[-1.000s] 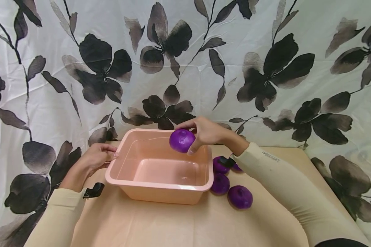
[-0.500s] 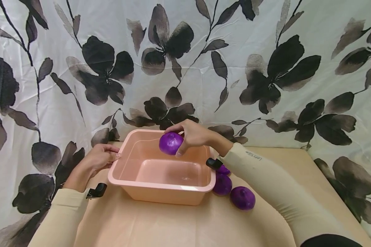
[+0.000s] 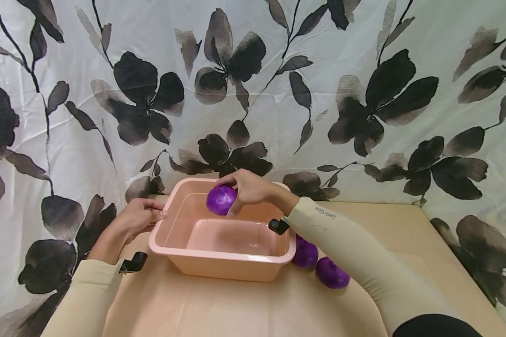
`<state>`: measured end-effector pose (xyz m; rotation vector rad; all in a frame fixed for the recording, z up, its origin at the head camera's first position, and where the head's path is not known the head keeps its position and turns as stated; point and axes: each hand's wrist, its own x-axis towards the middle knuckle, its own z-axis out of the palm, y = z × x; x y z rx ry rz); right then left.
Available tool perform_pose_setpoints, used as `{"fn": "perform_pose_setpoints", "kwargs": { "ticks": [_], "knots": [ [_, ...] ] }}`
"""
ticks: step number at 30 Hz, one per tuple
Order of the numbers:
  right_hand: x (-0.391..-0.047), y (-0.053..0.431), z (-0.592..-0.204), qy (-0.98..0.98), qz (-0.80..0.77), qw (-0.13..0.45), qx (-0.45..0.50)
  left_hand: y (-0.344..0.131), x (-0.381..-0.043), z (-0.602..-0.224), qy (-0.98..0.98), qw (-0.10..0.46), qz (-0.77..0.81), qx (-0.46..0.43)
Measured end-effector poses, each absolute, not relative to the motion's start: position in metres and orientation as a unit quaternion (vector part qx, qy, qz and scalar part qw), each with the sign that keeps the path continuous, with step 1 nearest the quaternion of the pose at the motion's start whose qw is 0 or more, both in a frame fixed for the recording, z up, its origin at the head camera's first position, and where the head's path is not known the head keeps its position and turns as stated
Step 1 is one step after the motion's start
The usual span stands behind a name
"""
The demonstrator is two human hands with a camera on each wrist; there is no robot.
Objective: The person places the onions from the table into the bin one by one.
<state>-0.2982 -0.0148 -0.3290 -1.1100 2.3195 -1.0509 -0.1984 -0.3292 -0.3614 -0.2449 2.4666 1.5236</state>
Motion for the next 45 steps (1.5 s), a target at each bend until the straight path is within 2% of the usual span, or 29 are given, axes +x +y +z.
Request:
{"fn": "perform_pose_setpoints", "kwargs": {
  "ticks": [20, 28, 45],
  "knots": [
    [-0.294, -0.058, -0.353, 0.837, -0.336, 0.155, -0.403, -0.334, -0.194, -0.362, 0.850, 0.113, 0.509, -0.080],
    [-0.293, -0.068, -0.361, 0.829, -0.356, 0.169, -0.397, -0.335, -0.194, -0.360, 0.851, 0.115, 0.508, -0.073],
    [-0.304, -0.083, -0.376, 0.834, -0.297, 0.165, -0.435, -0.331, -0.197, -0.362, 0.848, 0.110, 0.512, -0.083]
  ]
}}
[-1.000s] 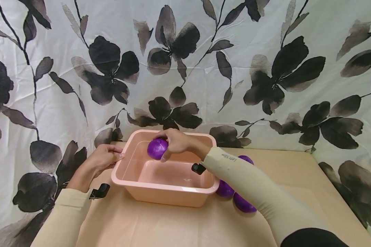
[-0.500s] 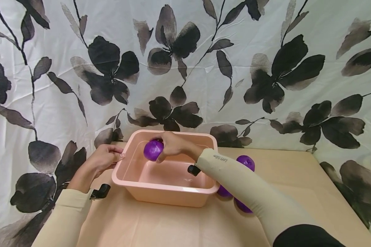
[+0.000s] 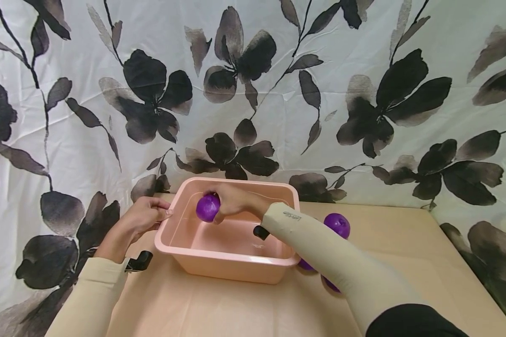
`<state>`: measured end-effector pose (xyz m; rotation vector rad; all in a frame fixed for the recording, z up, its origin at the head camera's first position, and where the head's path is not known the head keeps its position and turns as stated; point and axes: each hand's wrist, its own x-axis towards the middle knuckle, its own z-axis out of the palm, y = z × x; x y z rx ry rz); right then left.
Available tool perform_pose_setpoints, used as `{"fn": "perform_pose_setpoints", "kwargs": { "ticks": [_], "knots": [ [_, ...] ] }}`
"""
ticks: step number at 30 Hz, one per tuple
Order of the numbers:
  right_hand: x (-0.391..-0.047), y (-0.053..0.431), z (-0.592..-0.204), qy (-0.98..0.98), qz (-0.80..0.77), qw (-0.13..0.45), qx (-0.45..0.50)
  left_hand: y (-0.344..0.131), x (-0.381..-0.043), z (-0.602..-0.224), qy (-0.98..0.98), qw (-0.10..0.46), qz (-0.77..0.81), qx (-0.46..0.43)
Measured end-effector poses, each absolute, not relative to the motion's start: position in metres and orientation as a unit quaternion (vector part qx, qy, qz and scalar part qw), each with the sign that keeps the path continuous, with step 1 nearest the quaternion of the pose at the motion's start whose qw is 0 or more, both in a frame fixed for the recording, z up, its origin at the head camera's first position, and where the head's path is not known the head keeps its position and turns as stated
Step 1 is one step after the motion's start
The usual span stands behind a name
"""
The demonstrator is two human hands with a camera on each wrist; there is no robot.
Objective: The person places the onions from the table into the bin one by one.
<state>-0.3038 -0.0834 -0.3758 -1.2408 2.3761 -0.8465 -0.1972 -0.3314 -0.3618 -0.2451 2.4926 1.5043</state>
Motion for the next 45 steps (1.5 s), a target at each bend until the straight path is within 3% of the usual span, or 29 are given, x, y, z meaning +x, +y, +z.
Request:
{"fn": "perform_pose_setpoints", "kwargs": {
  "ticks": [16, 45],
  "knots": [
    [-0.319, -0.097, -0.387, 0.833, -0.260, 0.167, -0.459, -0.324, -0.198, -0.364, 0.847, 0.095, 0.513, -0.095],
    [-0.305, -0.112, -0.396, 0.869, -0.112, 0.184, -0.445, -0.326, -0.199, -0.367, 0.853, 0.089, 0.505, -0.096]
  ]
}}
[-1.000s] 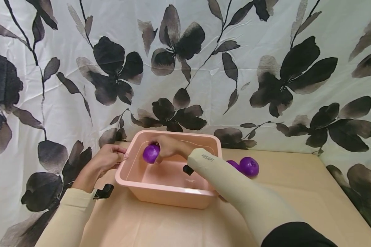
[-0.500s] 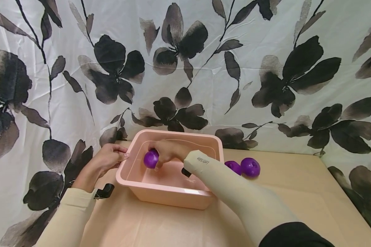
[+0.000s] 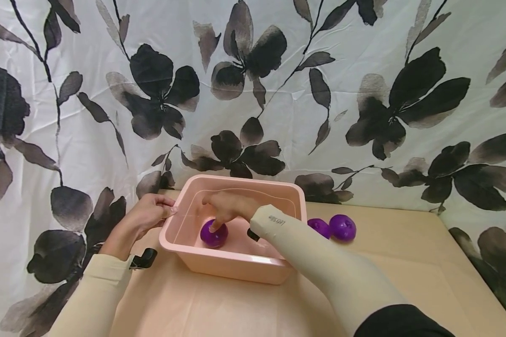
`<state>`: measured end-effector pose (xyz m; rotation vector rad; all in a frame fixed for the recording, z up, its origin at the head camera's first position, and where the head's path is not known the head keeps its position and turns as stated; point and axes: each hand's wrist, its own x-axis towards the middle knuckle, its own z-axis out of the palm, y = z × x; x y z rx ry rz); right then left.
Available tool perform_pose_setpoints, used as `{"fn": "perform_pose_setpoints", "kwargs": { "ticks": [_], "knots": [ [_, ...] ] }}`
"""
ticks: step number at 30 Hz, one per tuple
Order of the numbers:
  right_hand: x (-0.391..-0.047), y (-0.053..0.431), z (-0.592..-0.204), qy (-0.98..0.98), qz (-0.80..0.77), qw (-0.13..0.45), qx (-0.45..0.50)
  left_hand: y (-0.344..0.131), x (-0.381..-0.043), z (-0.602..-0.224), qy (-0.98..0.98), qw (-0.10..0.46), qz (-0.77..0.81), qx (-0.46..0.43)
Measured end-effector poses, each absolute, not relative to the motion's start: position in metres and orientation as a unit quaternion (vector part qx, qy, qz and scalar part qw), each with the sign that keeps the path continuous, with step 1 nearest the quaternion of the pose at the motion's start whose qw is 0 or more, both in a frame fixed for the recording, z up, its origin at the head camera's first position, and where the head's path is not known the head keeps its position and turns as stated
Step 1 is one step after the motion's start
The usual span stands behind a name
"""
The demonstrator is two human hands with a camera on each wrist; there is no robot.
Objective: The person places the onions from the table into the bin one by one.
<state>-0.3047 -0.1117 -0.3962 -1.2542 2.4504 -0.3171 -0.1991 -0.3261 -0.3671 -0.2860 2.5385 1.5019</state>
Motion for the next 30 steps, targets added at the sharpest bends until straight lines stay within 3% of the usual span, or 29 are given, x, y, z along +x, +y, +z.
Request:
{"fn": "perform_pose_setpoints", "kwargs": {
  "ticks": [15, 30],
  "knots": [
    [-0.300, -0.074, -0.353, 0.859, -0.142, 0.203, -0.448, -0.326, -0.195, -0.366, 0.858, 0.094, 0.498, -0.087],
    [-0.266, 0.057, -0.307, 0.840, -0.312, 0.190, -0.401, -0.330, -0.191, -0.362, 0.865, 0.116, 0.482, -0.072]
  ]
}}
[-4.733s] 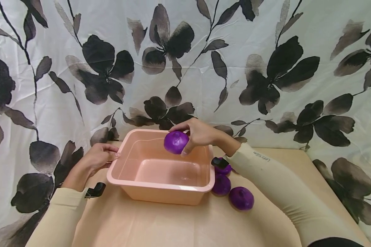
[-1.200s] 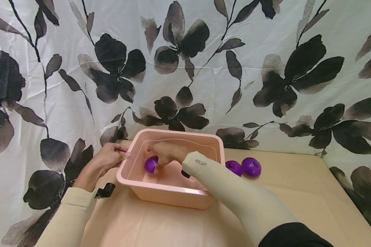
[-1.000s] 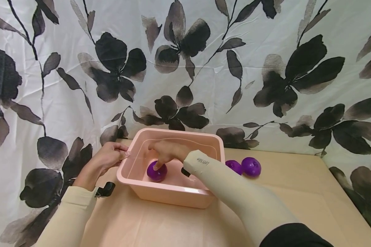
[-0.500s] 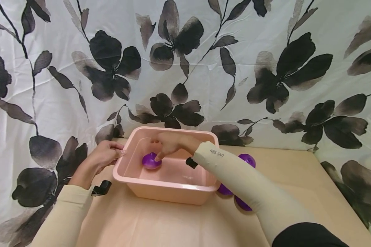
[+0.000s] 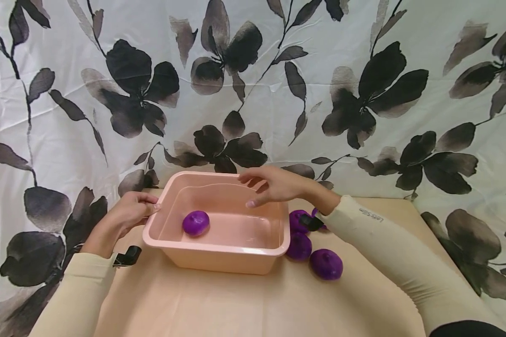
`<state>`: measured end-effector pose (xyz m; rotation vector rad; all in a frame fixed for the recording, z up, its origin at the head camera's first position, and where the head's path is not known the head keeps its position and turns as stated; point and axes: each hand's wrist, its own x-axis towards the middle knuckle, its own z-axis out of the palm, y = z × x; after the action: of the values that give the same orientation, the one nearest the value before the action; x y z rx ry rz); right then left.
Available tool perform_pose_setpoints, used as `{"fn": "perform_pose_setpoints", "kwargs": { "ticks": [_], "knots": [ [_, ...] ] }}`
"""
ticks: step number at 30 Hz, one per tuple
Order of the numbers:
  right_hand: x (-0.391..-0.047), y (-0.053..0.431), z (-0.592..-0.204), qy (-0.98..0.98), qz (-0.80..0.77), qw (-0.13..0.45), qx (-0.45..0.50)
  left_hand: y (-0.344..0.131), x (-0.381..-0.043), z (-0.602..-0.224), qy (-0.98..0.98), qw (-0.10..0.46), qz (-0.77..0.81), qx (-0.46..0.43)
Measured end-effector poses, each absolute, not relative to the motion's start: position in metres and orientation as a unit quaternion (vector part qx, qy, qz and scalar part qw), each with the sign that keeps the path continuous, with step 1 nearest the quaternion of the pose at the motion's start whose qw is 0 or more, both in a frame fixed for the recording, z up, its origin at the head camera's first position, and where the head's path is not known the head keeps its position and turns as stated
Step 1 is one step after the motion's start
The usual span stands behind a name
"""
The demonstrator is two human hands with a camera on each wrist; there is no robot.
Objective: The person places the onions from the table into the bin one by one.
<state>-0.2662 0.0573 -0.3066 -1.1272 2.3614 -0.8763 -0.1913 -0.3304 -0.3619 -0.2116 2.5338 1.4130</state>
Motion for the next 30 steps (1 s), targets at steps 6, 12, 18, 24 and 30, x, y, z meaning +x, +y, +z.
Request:
{"fn": "perform_pose_setpoints", "kwargs": {
  "ticks": [6, 12, 18, 24, 30],
  "knots": [
    [-0.254, 0.100, -0.308, 0.837, -0.343, 0.169, -0.392, -0.337, -0.189, -0.366, 0.863, 0.112, 0.487, -0.075],
    [-0.242, 0.135, -0.316, 0.830, -0.384, 0.150, -0.376, -0.340, -0.187, -0.368, 0.863, 0.111, 0.486, -0.078],
    [-0.230, 0.175, -0.336, 0.838, -0.399, 0.142, -0.345, -0.336, -0.187, -0.368, 0.862, 0.109, 0.489, -0.074],
    [-0.222, 0.210, -0.376, 0.856, -0.386, 0.112, -0.325, -0.329, -0.189, -0.368, 0.864, 0.104, 0.487, -0.074],
    [-0.213, 0.234, -0.421, 0.872, -0.373, 0.072, -0.310, -0.320, -0.193, -0.369, 0.867, 0.093, 0.483, -0.078]
  ]
}}
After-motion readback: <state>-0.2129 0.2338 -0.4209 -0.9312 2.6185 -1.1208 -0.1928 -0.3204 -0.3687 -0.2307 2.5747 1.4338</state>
